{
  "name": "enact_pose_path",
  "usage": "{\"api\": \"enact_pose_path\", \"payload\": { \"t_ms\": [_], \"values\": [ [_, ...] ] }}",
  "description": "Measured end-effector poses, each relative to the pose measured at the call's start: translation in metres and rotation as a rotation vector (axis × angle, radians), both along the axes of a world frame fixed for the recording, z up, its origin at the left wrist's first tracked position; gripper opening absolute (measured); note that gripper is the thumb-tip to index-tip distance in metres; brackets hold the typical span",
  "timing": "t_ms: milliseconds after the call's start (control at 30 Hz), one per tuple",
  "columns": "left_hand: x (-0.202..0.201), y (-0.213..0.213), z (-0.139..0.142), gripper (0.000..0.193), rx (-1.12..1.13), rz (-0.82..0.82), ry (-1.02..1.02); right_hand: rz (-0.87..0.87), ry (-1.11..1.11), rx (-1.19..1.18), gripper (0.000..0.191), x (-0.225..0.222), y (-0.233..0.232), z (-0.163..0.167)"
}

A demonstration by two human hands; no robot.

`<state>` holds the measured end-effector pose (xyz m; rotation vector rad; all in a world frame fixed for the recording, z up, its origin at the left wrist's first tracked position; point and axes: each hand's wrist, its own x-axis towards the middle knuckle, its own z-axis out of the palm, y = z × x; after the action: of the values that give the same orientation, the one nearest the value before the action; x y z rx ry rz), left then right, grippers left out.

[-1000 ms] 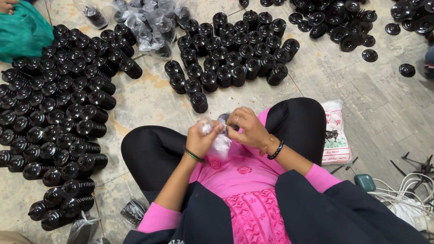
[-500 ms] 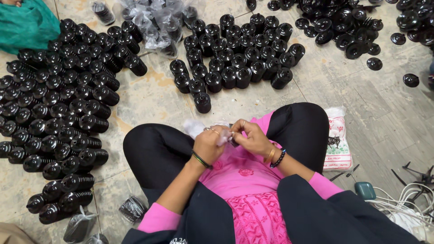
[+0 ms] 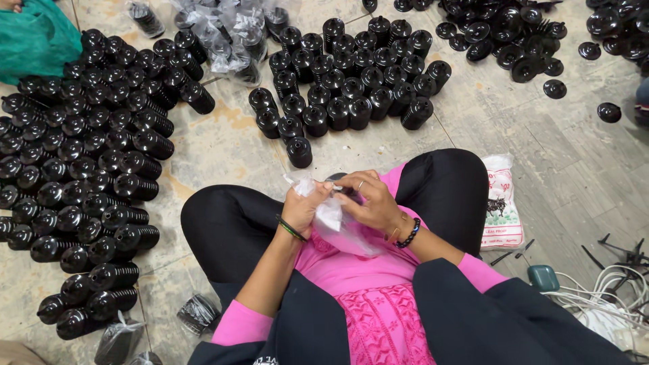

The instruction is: The person sits on the floor among piles of black plastic parts and wraps each part in a clear plastic bag by hand, twisting the bag closed and placing the wrapped part aside with the other finished bags.

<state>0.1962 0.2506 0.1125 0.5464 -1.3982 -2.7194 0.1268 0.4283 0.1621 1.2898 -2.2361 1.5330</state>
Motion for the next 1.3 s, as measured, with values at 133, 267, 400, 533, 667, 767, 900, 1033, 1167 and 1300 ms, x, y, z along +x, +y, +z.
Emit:
{"api": "enact_pose_path", "payload": {
  "t_ms": [133,267,400,533,667,767,900,1033,1167,1300],
  "values": [
    [0.003,0.002,0.019,0.012,-0.609,0.077,0.080,-0.055,0.134,0.046,0.007,-0.009,-0.001,0.001],
    [0.013,-0.006,0.034,0.016,-1.020,0.214,0.017,-0.155,0.100,0.012,0.008,-0.016,-0.003,-0.009],
    [0.053,-0.050,0.058,0.017,-1.350,0.248,0.056,0.078,-0.010,0.075,0.006,-0.026,-0.007,-0.045],
    [0.188,-0.164,0.097,0.027,-1.405,0.116,-0.579,-0.087,-0.086,0.234,0.023,-0.114,0.014,-0.086],
    [0.263,-0.247,0.051,0.026,-1.519,-0.104,-1.180,-0.810,0.143,0.566,0.063,-0.229,0.056,-0.114],
    [0.289,-0.237,-0.011,0.027,-1.415,-0.345,-1.345,-0.811,-0.165,0.575,0.079,-0.264,0.073,-0.128],
    [0.307,-0.214,-0.017,0.028,-1.335,-0.437,-1.284,-0.580,-0.282,0.704,0.071,-0.254,0.063,-0.136],
    [0.237,-0.189,0.026,0.031,-1.138,-0.036,-0.678,-0.277,-0.304,0.829,0.070,-0.191,0.014,-0.152],
    [0.096,-0.128,0.053,0.033,-0.701,0.164,0.027,-0.113,-0.162,0.738,0.093,-0.136,-0.041,-0.136],
    [-0.010,-0.057,0.058,0.045,-0.764,0.157,0.008,0.033,-0.531,0.135,0.068,-0.106,-0.058,-0.078]
  ]
}}
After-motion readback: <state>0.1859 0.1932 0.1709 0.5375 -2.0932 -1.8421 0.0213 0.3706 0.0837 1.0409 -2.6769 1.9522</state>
